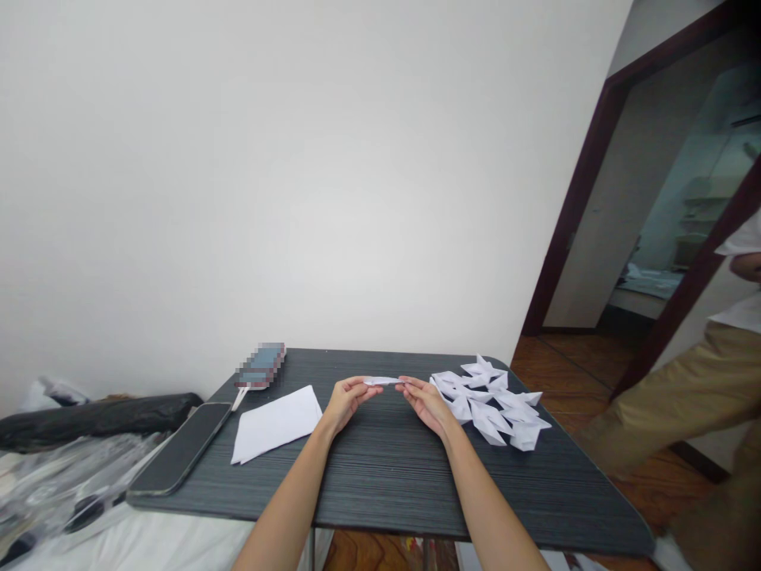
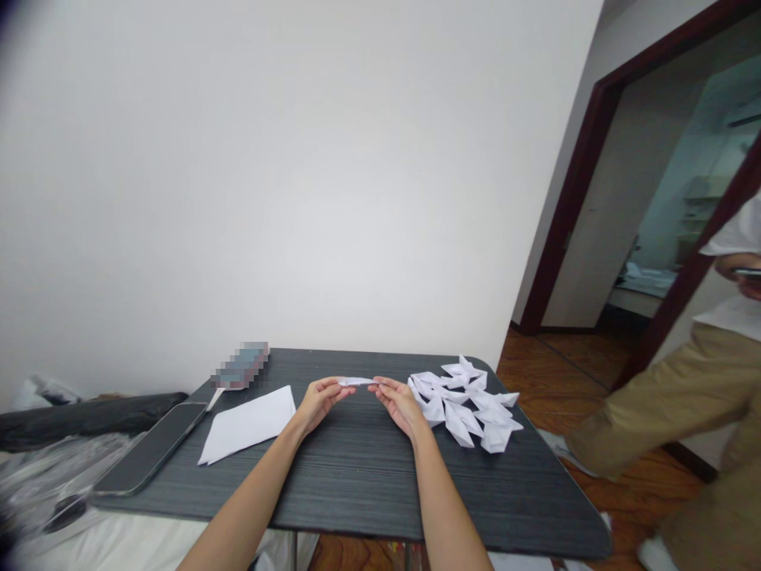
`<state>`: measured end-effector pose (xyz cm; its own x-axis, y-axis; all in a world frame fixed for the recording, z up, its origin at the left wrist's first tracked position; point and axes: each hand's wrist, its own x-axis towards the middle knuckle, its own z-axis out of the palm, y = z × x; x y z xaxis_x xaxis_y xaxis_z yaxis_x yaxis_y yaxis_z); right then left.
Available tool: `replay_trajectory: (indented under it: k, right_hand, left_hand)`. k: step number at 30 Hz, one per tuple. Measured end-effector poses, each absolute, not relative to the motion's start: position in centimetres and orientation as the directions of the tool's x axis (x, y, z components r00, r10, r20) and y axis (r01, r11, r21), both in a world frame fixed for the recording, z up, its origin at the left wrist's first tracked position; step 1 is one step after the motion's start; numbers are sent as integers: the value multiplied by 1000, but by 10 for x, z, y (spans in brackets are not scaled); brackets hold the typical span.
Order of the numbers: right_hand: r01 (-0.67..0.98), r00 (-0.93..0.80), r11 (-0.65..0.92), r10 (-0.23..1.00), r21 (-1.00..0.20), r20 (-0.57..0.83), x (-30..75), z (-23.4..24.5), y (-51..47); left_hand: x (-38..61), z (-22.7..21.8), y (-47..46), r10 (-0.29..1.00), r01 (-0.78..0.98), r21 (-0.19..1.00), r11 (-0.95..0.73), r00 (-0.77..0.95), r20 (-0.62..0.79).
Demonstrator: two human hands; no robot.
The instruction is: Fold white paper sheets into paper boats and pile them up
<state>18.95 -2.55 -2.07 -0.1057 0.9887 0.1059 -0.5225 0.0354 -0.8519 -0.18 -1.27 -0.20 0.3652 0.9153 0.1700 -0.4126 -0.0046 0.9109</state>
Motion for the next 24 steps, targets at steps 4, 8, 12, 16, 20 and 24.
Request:
replay_trajectory:
  k: [4,8,12,16,20,24]
  right_hand:
    - [-464,-58,65,993,-883,104,187,-24,-22]
    - [-397,14,102,994,-912,105,183,-29,-19]
    - [-327,70,148,989,-933,132,179,-33,-15]
    - [-282,96,186,982,-941,165,177,-34,-13]
    - [-264,109,227,973,-938,205,176,-34,-12]
    - [-246,139,252,965,-936,223,176,-33,-12]
  left_hand:
    - [-1,-3,-13,921,-352,935,-38,350,169]
    - [-1,-9,-7,934,-228,966,-121,304,189]
    - [-2,-12,-2,935,-178,968,-180,274,224]
    - [1,-11,-3,926,-183,957,-224,267,268]
    - [4,-11,-6,916,-145,937,-319,208,344]
    - [5,-14,-6,909,-43,929,-367,198,368]
